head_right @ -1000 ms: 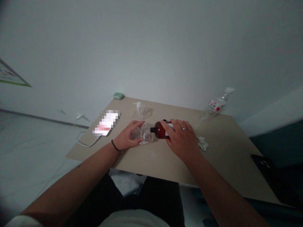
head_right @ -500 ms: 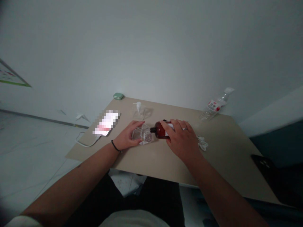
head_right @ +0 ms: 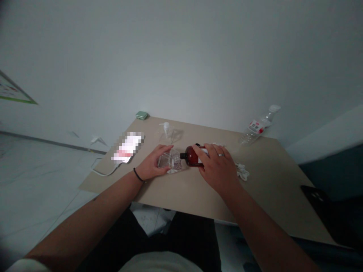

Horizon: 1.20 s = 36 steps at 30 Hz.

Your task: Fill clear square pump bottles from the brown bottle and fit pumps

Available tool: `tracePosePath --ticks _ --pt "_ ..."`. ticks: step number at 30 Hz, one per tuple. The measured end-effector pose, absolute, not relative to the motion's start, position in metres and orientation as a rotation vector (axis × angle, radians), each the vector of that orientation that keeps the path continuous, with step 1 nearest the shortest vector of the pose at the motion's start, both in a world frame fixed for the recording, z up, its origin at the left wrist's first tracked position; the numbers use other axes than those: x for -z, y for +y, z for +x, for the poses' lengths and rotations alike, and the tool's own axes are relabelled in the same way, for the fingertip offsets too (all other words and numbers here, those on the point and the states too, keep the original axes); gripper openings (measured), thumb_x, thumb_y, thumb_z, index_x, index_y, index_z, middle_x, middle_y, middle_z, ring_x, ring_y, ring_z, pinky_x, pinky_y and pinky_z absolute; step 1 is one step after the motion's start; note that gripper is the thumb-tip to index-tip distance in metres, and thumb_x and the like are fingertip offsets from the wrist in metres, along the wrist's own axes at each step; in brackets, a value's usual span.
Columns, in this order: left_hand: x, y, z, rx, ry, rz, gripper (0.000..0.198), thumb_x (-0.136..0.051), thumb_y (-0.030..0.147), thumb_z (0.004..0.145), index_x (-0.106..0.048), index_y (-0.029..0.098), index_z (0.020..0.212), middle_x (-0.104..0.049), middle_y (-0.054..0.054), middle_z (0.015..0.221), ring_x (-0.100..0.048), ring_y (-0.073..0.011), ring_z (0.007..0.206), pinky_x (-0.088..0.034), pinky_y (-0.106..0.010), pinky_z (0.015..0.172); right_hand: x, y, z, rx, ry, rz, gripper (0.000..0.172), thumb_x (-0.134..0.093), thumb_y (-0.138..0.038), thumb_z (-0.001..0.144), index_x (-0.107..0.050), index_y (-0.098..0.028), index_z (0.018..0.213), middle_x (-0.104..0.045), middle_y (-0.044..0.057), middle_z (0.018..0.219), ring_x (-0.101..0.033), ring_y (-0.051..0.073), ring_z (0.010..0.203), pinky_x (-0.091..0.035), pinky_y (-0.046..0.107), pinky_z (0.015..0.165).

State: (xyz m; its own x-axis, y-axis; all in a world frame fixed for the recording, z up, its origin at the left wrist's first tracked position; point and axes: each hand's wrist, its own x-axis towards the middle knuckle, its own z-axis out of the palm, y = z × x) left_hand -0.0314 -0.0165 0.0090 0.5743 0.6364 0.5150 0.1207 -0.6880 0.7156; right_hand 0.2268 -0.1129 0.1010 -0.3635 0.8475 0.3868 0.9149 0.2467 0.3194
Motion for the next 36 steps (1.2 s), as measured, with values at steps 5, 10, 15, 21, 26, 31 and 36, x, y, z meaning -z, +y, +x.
tracePosePath --ticks 5,10,15,21,26,31,36 --pt "-0.009 -0.016 -0.032 -1.056 0.590 2.172 0.081 -0.079 0.033 0.079 -0.045 0.025 0.152 -0.054 -0.013 0.133 -0.058 -0.0314 0.122 -0.047 -0.053 0.110 -0.099 -0.112 0.228 0.741 -2.372 -1.691 0.060 -0.070 -0.027 0.085 -0.059 -0.020 0.143 -0.065 0.018 0.130 -0.059 0.035 0.117 -0.043 0.048 0.104" --pt "-0.009 -0.016 -0.031 -1.057 0.589 2.175 0.081 -0.079 0.033 0.078 -0.045 0.024 0.151 -0.055 -0.013 0.132 -0.057 -0.0322 0.123 -0.046 -0.053 0.111 -0.094 -0.111 0.231 0.682 -2.370 -1.702 0.061 -0.070 -0.029 0.085 -0.057 -0.018 0.144 -0.065 0.018 0.132 -0.060 0.037 0.119 -0.045 0.049 0.104" --pt "-0.010 -0.016 -0.032 -1.081 0.570 2.174 0.077 -0.078 0.036 0.080 -0.046 0.024 0.150 -0.056 -0.014 0.133 -0.057 -0.0331 0.124 -0.045 -0.055 0.111 -0.086 -0.108 0.231 0.493 -2.322 -1.704 0.063 -0.069 -0.028 0.085 -0.055 -0.017 0.145 -0.066 0.018 0.131 -0.062 0.037 0.119 -0.048 0.052 0.104" --pt "-0.007 -0.016 -0.031 -1.098 0.576 2.112 0.075 -0.079 0.035 0.079 -0.047 0.023 0.146 -0.056 -0.013 0.133 -0.059 -0.0313 0.122 -0.047 -0.053 0.109 -0.076 -0.100 0.232 -0.082 -1.889 -1.603 0.075 -0.079 -0.036 0.075 -0.051 -0.024 0.143 -0.065 0.015 0.136 -0.064 0.035 0.121 -0.051 0.053 0.104" --pt "-0.003 -0.016 -0.030 -1.085 0.597 2.034 0.074 -0.081 0.034 0.076 -0.048 0.021 0.142 -0.057 -0.014 0.132 -0.059 -0.0314 0.122 -0.048 -0.052 0.109 -0.081 -0.070 0.235 -0.456 -1.455 -1.403 0.087 -0.085 -0.041 0.064 -0.043 -0.026 0.138 -0.062 0.013 0.137 -0.064 0.032 0.121 -0.052 0.052 0.104" --pt "-0.001 -0.016 -0.030 -1.039 0.620 1.966 0.075 -0.080 0.034 0.075 -0.046 0.020 0.140 -0.056 -0.015 0.133 -0.058 -0.0321 0.123 -0.047 -0.052 0.109 -0.089 -0.022 0.226 -0.578 -1.292 -1.287 0.090 -0.089 -0.038 0.054 -0.038 -0.029 0.129 -0.060 0.011 0.136 -0.063 0.031 0.120 -0.050 0.054 0.107" --pt "-0.002 -0.016 -0.029 -0.986 0.651 1.936 0.075 -0.082 0.032 0.071 -0.045 0.019 0.136 -0.059 -0.014 0.131 -0.060 -0.0321 0.122 -0.047 -0.051 0.107 -0.075 0.021 0.209 -0.630 -1.250 -1.380 0.092 -0.089 -0.037 0.048 -0.036 -0.030 0.122 -0.062 0.010 0.131 -0.064 0.031 0.118 -0.048 0.055 0.107"
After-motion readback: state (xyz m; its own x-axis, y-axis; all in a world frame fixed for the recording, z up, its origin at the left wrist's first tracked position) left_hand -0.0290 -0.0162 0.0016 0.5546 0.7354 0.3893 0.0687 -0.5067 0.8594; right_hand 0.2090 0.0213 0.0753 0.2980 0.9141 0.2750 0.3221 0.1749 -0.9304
